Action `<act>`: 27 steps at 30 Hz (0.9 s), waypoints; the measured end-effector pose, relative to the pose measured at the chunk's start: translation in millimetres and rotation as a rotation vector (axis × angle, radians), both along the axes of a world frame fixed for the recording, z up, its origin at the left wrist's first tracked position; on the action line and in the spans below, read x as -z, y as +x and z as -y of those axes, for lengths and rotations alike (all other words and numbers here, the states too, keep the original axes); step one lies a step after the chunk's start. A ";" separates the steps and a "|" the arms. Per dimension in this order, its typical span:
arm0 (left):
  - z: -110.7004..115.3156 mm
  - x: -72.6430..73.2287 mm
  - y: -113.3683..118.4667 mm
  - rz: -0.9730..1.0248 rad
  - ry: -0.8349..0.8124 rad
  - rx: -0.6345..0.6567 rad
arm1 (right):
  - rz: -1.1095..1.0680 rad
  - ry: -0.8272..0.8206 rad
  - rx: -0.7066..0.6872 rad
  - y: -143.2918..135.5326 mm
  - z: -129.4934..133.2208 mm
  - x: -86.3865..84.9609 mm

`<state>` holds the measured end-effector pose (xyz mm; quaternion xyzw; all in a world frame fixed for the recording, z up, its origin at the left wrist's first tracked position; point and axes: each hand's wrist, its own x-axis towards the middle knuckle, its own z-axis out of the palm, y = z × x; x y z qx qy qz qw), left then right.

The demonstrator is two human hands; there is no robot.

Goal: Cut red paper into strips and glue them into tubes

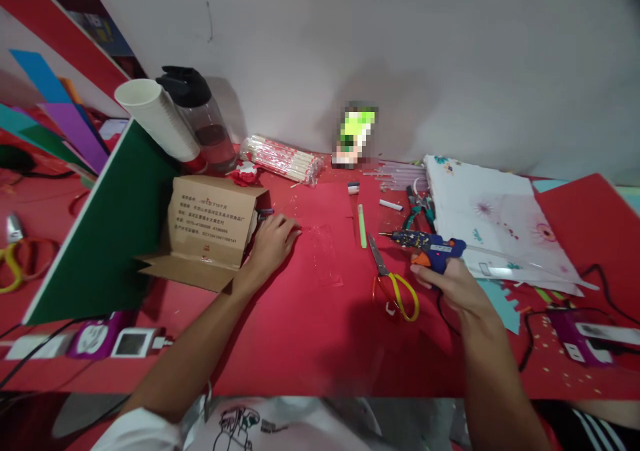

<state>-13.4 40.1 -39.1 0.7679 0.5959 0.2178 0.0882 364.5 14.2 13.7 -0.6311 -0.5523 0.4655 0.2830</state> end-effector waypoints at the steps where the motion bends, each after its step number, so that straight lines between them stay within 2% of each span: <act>1: 0.1 -0.4 -0.1 -0.006 -0.001 0.003 | 0.034 0.023 0.023 1.6 -4.8 1.1; 4: 0.9 -3.7 -0.1 -0.033 -0.005 0.005 | 0.186 0.076 0.091 7.6 -22.7 3.1; 5: 1.4 -5.6 0.1 -0.043 -0.008 0.005 | 0.238 0.084 0.076 10.1 -29.2 3.2; 10: 4.8 -20.5 1.5 -0.099 -0.061 0.037 | 0.477 0.074 -0.126 18.8 -56.4 3.5; 12: 5.9 -27.1 1.9 -0.127 -0.091 0.050 | 0.476 0.057 -0.127 17.2 -62.1 4.8; 17: 7.3 -37.7 2.1 -0.177 -0.157 0.068 | 0.283 0.100 -0.107 6.2 -63.6 4.9; 19: 8.2 -40.0 2.1 -0.189 -0.177 0.073 | 0.325 0.107 -0.133 2.8 -64.0 2.3; 23: 15.3 -47.8 1.8 -0.264 -0.190 0.059 | 0.713 0.030 -0.186 -4.1 -71.3 -5.8; 25: 25.1 -54.8 2.0 -0.316 -0.198 0.033 | 0.914 -0.021 -0.204 -9.9 -76.4 -10.2; 27: 41.0 -62.2 2.4 -0.349 -0.215 -0.005 | 1.026 -0.065 -0.224 -16.8 -80.7 -14.0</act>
